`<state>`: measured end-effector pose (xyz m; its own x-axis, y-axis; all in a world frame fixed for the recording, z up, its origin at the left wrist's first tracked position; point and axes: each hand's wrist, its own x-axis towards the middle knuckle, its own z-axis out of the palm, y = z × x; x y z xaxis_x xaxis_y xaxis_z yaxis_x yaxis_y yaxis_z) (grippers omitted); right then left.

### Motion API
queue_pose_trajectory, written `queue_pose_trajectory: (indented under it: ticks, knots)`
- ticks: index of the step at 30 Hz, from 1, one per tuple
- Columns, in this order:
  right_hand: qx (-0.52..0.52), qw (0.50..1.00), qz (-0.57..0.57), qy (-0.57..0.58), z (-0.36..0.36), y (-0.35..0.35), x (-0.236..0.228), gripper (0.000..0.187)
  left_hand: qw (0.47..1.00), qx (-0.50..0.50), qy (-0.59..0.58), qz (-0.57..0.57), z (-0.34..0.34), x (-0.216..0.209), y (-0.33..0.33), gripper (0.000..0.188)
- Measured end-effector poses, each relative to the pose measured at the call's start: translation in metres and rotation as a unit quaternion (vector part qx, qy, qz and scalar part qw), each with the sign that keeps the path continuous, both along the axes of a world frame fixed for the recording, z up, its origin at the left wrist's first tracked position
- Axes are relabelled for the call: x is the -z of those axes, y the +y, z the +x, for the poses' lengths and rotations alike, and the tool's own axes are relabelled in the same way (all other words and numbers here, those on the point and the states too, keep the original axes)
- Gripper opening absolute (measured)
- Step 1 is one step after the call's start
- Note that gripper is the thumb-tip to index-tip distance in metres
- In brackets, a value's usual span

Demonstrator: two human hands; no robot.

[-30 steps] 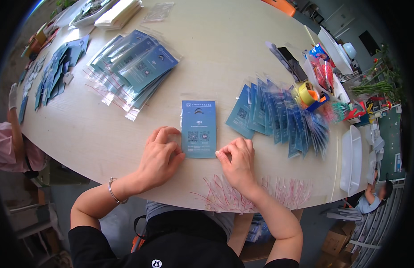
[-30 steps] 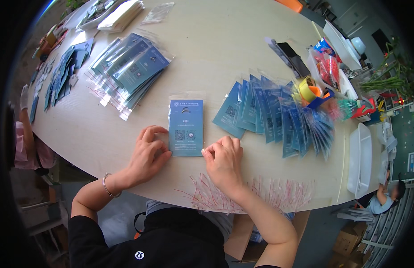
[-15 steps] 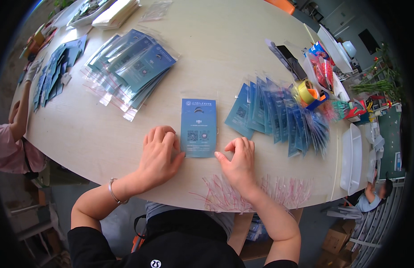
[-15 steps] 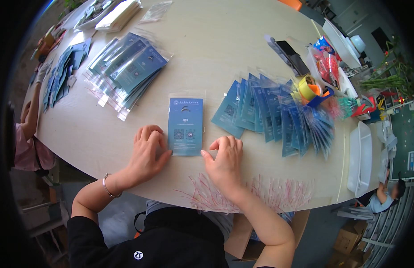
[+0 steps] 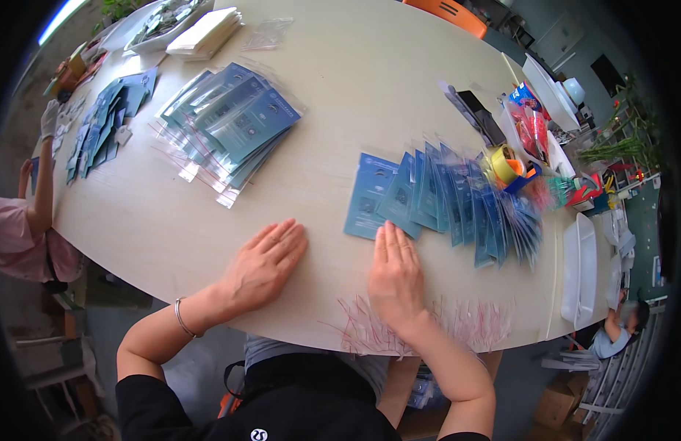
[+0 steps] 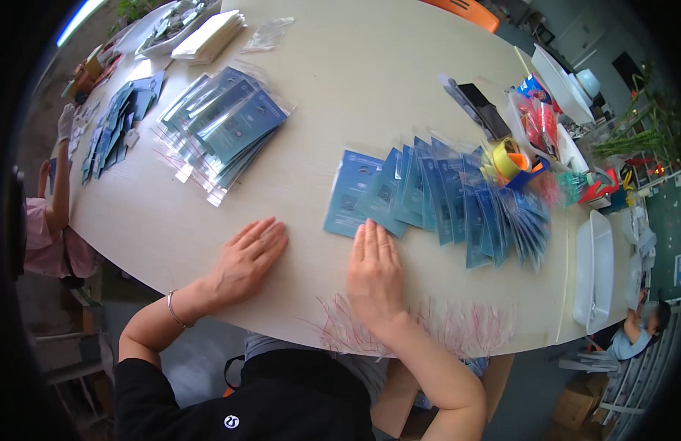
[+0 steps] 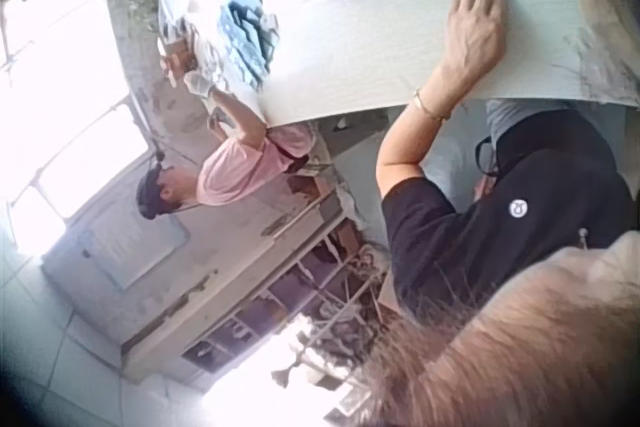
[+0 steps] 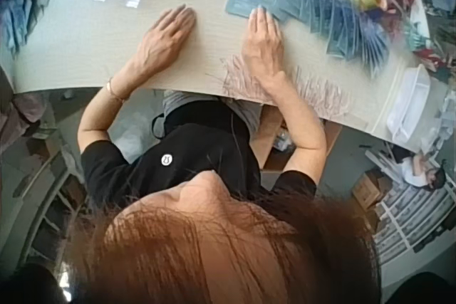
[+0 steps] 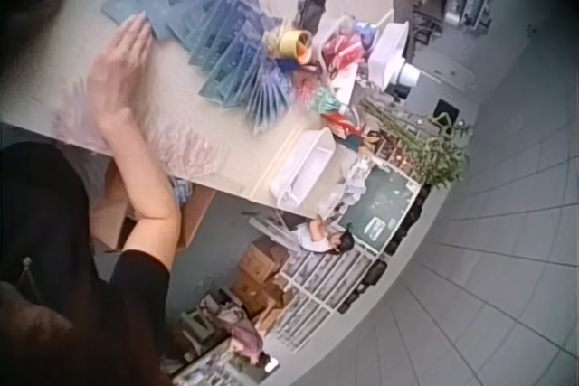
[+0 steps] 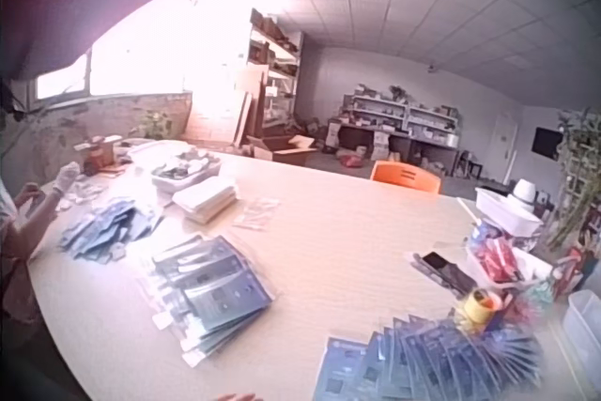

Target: The person inserts blue cards into clear plastic sleeves one by one. They pick up a card, slide it into a sleeve, and place the finished unit on a growing stack on the table. The process is repeated continuously throughout the clip.

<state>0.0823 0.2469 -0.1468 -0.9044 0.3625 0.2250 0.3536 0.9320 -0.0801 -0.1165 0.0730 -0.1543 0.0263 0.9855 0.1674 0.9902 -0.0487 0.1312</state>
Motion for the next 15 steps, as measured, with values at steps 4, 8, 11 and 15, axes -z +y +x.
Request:
queue_pose_trajectory:
  ticks: [4, 8, 11, 15]
  knots:
    - [0.091, 0.993, 0.067, -0.029, 0.018, 0.022, 0.000, 0.043, 0.969, -0.202, 0.111, 0.091, -0.056, -0.020, 0.018, 0.060]
    - [0.126, 0.988, 0.080, -0.046, 0.019, 0.023, -0.006, 0.039, 0.968, -0.227, 0.103, 0.039, -0.087, -0.007, 0.034, 0.064]
    - [0.106, 0.990, 0.092, -0.021, 0.019, 0.017, -0.010, 0.039, 0.988, -0.150, 0.044, 0.013, -0.042, 0.009, 0.045, 0.058]
    - [0.006, 0.998, 0.036, 0.055, 0.009, 0.004, -0.012, 0.037, 0.997, -0.068, -0.026, 0.031, -0.009, -0.003, 0.046, 0.049]
